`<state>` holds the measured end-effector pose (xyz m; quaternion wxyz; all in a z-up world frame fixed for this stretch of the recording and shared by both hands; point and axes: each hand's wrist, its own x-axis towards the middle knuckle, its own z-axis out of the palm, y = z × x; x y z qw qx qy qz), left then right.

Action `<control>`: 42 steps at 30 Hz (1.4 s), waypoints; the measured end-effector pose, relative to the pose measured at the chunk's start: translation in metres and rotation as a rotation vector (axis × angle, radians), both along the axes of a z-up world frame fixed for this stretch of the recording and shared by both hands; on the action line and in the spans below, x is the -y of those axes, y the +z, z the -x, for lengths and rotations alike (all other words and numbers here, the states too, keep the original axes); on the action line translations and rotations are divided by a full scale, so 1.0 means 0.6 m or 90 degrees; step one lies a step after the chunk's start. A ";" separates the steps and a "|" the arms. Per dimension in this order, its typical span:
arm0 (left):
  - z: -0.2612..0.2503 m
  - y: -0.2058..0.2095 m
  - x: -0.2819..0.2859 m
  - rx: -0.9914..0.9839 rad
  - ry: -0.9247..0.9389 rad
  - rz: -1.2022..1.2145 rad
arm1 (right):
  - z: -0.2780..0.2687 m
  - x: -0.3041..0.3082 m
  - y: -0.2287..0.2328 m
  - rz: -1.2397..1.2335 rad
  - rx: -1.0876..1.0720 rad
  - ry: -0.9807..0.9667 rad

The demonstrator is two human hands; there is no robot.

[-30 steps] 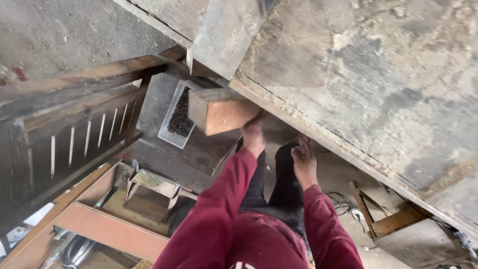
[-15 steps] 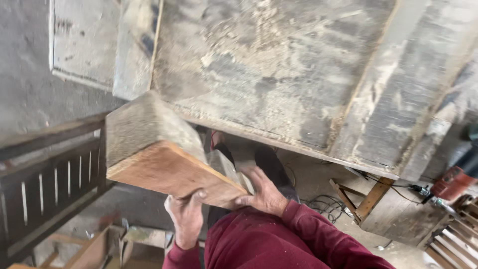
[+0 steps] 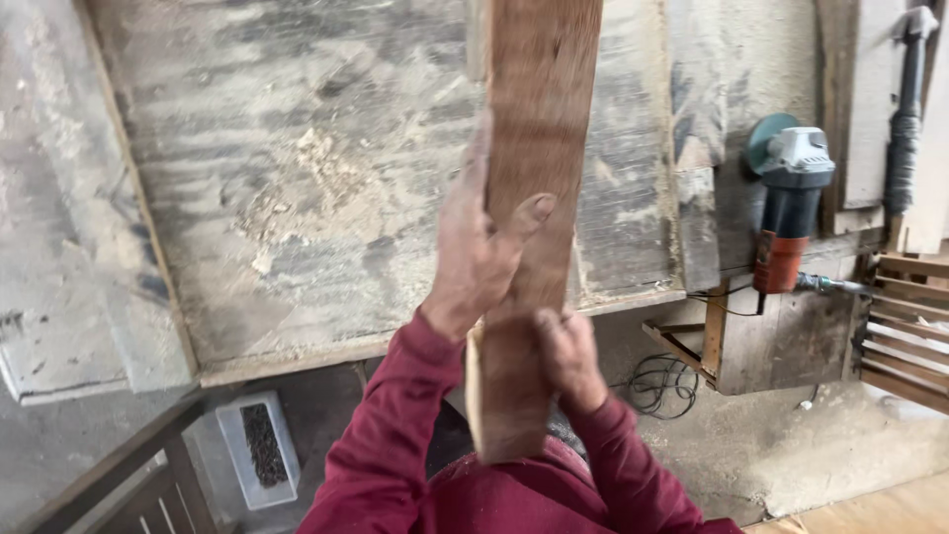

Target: The person uses an angle grinder to smooth the edges of a wooden plank resting on a workbench. They reposition the plank and handle other pieces of wood, including a long board and a small block, before continuing to grind the plank's edges.

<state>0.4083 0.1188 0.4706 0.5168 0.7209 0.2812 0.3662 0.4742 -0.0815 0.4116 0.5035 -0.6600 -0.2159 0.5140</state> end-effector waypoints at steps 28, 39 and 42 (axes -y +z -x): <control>-0.289 -0.356 0.040 -0.303 0.252 0.036 | -0.652 -0.356 -0.243 -0.082 0.471 0.074; -0.295 -0.356 0.034 -0.294 0.255 -0.024 | -0.568 -0.377 -0.164 0.096 0.620 0.038; -0.286 -0.372 0.039 -0.206 0.287 -0.009 | -0.446 -0.328 -0.119 -0.193 0.731 0.054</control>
